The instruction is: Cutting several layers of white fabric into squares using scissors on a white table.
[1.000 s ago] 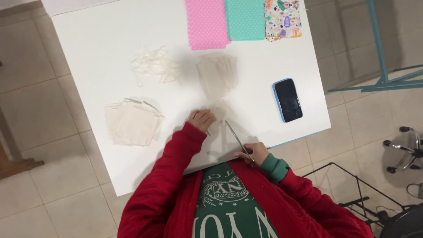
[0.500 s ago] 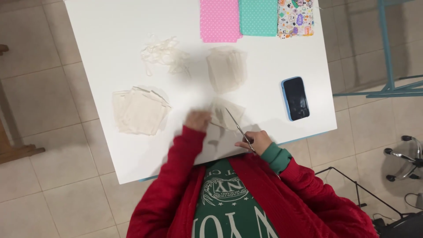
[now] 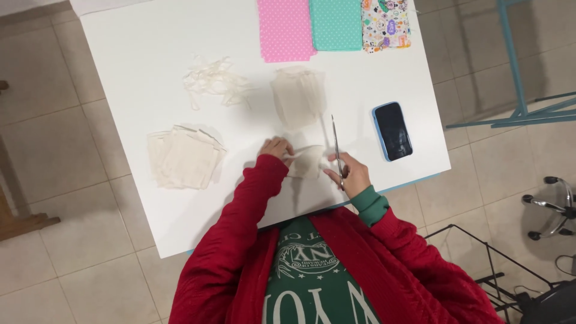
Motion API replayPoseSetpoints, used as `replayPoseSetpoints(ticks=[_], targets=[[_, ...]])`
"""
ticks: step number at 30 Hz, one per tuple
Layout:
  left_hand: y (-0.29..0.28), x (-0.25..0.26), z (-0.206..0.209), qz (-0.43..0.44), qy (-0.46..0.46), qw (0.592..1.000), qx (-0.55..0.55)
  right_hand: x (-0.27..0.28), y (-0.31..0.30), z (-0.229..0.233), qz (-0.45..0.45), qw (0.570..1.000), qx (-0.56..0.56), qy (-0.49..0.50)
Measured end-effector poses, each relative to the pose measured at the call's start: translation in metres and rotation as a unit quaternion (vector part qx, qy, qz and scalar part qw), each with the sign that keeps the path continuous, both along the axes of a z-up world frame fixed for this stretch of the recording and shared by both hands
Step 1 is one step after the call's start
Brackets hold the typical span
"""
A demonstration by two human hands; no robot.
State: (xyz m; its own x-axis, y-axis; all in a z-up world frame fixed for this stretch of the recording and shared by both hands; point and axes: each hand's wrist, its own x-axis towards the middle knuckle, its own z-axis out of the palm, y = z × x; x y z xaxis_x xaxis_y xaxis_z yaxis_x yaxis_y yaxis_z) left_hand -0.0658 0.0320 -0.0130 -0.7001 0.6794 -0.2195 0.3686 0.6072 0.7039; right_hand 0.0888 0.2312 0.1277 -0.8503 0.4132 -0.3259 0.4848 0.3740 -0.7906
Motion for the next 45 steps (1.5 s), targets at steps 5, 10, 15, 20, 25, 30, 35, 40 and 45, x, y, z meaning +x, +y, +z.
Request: replayPoseSetpoints(ticks=[5,10,15,20,25,30,35,40,45], targets=[[-0.005,0.008,0.044,0.108,-0.202,0.97,0.076,-0.044,0.005,-0.02,0.091,0.996,0.017,0.013],[-0.023,-0.001,0.055,0.158,-0.131,0.967,0.152,-0.057,-0.006,-0.003,0.09,0.991,0.092,0.02],[-0.025,0.014,0.032,0.078,0.349,0.88,0.314,-0.033,-0.026,0.021,0.091,0.969,0.179,0.143],[-0.067,0.05,0.026,0.067,0.355,0.897,0.256,0.04,-0.006,-0.033,0.061,0.985,0.158,-0.008],[-0.077,0.05,0.05,0.027,0.408,0.885,0.223,0.092,-0.02,-0.04,0.103,0.987,0.032,-0.122],[-0.076,0.057,0.038,-0.021,0.348,0.92,0.182,0.109,-0.051,-0.042,0.072,0.954,-0.236,-0.169],[-0.06,0.078,0.03,0.009,0.333,0.932,0.146,0.108,-0.067,-0.059,0.067,0.948,-0.268,-0.158],[-0.067,0.084,0.025,0.051,0.318,0.935,0.152,0.096,-0.083,-0.069,0.082,0.951,-0.269,-0.132],[-0.071,0.08,0.036,0.028,0.34,0.929,0.145,0.082,-0.084,-0.068,0.067,0.956,-0.259,-0.122]])
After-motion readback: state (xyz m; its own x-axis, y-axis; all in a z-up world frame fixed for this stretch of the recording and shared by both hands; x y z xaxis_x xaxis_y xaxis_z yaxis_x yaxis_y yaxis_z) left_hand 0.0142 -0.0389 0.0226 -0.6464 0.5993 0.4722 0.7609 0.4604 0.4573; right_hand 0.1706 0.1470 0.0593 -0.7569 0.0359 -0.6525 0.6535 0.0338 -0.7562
